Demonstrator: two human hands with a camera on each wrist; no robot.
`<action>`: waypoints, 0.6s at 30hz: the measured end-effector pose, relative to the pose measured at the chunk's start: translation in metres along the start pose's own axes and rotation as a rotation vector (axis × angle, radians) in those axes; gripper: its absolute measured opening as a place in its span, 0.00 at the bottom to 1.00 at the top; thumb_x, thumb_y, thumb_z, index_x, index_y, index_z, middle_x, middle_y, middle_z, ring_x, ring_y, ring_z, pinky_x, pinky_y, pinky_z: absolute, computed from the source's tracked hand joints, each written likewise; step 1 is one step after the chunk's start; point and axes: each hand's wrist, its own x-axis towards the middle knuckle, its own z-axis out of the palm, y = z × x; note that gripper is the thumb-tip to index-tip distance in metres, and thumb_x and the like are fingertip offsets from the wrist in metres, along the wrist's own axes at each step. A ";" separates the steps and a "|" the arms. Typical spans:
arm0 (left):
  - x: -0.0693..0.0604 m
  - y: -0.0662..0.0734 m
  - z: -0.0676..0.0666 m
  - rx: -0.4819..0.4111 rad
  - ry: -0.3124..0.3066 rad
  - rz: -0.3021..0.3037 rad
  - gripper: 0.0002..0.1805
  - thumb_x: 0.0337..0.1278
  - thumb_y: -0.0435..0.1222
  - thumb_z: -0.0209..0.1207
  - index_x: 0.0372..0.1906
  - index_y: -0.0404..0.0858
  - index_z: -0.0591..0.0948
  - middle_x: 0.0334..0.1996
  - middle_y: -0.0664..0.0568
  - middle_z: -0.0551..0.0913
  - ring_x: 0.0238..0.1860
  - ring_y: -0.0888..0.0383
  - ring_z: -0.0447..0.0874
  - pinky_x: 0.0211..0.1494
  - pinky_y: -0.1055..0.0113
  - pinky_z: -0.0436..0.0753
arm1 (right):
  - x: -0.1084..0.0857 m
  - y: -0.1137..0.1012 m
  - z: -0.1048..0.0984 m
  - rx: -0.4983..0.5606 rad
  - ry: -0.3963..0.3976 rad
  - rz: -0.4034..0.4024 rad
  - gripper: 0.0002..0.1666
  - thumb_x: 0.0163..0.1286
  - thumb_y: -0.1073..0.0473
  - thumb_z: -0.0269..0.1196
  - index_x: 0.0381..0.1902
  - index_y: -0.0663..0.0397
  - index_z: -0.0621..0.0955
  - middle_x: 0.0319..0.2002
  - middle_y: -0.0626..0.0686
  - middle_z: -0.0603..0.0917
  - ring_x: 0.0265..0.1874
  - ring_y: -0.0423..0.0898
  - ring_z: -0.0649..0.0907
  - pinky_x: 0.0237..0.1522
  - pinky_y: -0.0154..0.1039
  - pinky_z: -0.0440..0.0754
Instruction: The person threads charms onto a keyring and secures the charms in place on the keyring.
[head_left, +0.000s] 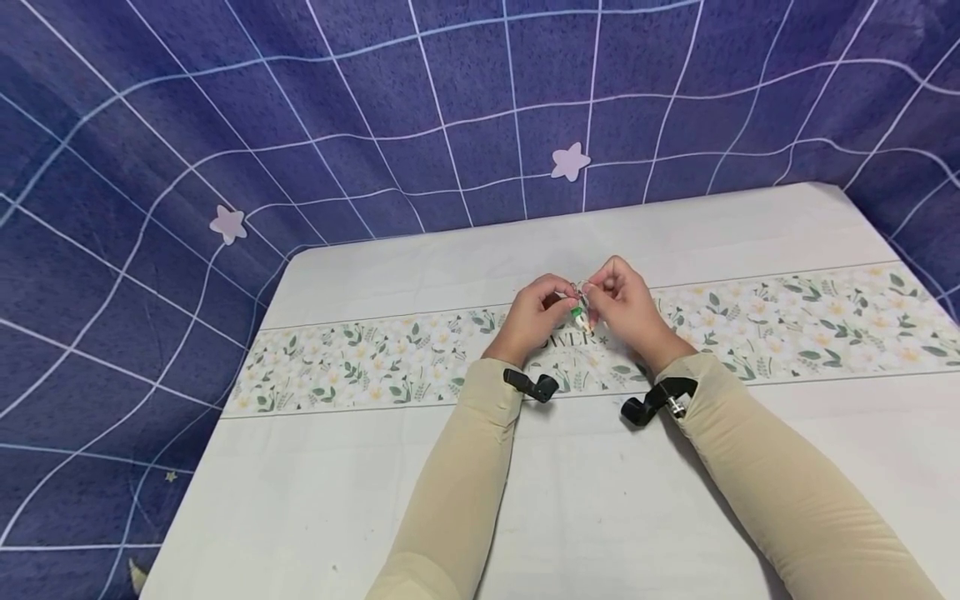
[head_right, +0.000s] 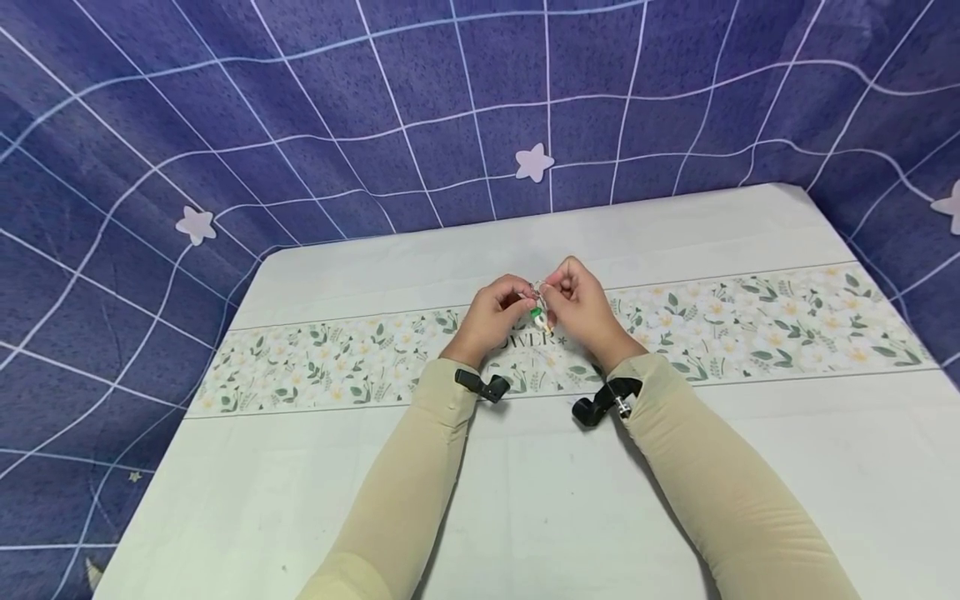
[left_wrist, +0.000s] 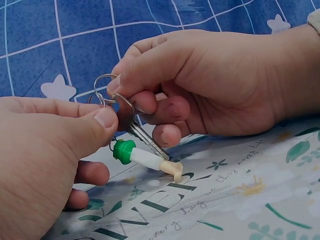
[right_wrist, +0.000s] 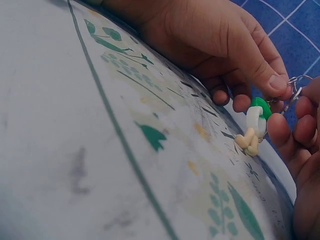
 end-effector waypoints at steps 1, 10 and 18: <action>0.000 0.000 0.000 -0.002 0.002 -0.011 0.04 0.67 0.33 0.63 0.41 0.36 0.84 0.41 0.51 0.83 0.32 0.61 0.74 0.39 0.71 0.74 | 0.000 0.000 0.000 -0.011 -0.001 0.002 0.04 0.72 0.77 0.53 0.39 0.76 0.68 0.28 0.77 0.76 0.16 0.61 0.76 0.18 0.38 0.77; 0.000 0.002 0.003 -0.065 0.006 -0.099 0.06 0.69 0.35 0.62 0.40 0.34 0.84 0.35 0.50 0.85 0.33 0.64 0.80 0.41 0.72 0.80 | 0.003 0.020 -0.002 -0.179 -0.005 -0.027 0.02 0.72 0.76 0.55 0.40 0.70 0.72 0.26 0.71 0.79 0.17 0.58 0.77 0.18 0.30 0.72; 0.000 0.001 0.003 -0.114 0.018 -0.123 0.06 0.69 0.34 0.61 0.40 0.35 0.84 0.32 0.52 0.84 0.30 0.61 0.80 0.38 0.71 0.80 | 0.004 0.032 -0.006 -0.388 -0.016 -0.131 0.03 0.71 0.69 0.60 0.40 0.61 0.75 0.22 0.52 0.80 0.18 0.41 0.74 0.19 0.30 0.69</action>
